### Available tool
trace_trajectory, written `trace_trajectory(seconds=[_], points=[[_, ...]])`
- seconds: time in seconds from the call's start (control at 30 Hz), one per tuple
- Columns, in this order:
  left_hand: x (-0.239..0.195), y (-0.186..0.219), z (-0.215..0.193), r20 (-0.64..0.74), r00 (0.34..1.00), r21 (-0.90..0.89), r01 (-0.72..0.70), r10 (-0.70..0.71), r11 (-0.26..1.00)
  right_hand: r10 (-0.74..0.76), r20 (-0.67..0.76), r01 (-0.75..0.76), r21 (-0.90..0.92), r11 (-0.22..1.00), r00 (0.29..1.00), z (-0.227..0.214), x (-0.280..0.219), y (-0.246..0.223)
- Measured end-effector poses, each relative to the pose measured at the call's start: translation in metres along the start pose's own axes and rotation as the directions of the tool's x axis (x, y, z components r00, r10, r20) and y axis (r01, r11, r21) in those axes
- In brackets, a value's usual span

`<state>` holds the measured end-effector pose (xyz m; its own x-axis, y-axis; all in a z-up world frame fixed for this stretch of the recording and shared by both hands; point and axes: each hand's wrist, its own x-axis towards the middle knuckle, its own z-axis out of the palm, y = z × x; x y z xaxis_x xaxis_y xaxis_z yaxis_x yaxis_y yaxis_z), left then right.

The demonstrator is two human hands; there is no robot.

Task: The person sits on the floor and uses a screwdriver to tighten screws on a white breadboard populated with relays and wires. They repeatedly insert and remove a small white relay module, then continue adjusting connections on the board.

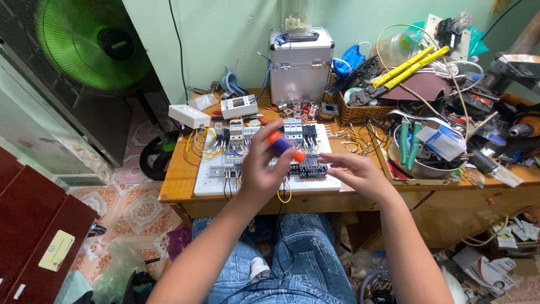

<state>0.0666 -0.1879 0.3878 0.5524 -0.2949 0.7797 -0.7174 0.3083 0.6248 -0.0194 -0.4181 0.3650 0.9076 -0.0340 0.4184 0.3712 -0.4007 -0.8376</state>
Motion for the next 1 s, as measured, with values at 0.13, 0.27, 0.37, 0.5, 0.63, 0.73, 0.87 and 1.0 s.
trace_trajectory(seconds=[0.13,0.27,0.37,0.5,0.63,0.73,0.87,1.0], points=[[0.03,-0.037,0.033,0.121,0.992,0.061,-0.049,0.041,0.997,-0.012,-0.018,0.011,-0.043,0.999,1.0,-0.005,0.02,0.049],[0.046,-0.061,0.056,0.198,0.973,0.102,-0.144,0.122,0.984,0.031,-0.056,-0.03,0.034,0.999,0.998,-0.003,0.022,0.075],[0.051,-0.072,0.062,0.232,0.96,0.101,-0.182,0.155,0.978,0.027,-0.086,-0.022,0.061,0.998,0.996,-0.004,0.023,0.091],[0.057,-0.071,0.068,0.269,0.953,0.112,-0.176,0.14,0.978,-0.001,-0.107,0.013,0.11,0.994,0.994,-0.006,0.025,0.108],[0.06,-0.076,0.069,0.298,0.942,0.102,-0.189,0.151,0.977,0.022,-0.132,0.0,0.163,0.987,0.991,-0.004,0.024,0.105],[0.061,-0.076,0.068,0.303,0.943,0.117,-0.185,0.142,0.976,0.062,-0.141,-0.031,0.21,0.977,0.988,-0.002,0.025,0.104],[0.064,-0.077,0.067,0.324,0.936,0.109,-0.185,0.141,0.977,0.102,-0.138,-0.066,0.241,0.968,0.985,-0.002,0.025,0.111],[0.063,-0.077,0.064,0.331,0.936,0.109,-0.164,0.12,0.981,0.112,-0.14,-0.076,0.242,0.967,0.984,0.0,0.024,0.117]])
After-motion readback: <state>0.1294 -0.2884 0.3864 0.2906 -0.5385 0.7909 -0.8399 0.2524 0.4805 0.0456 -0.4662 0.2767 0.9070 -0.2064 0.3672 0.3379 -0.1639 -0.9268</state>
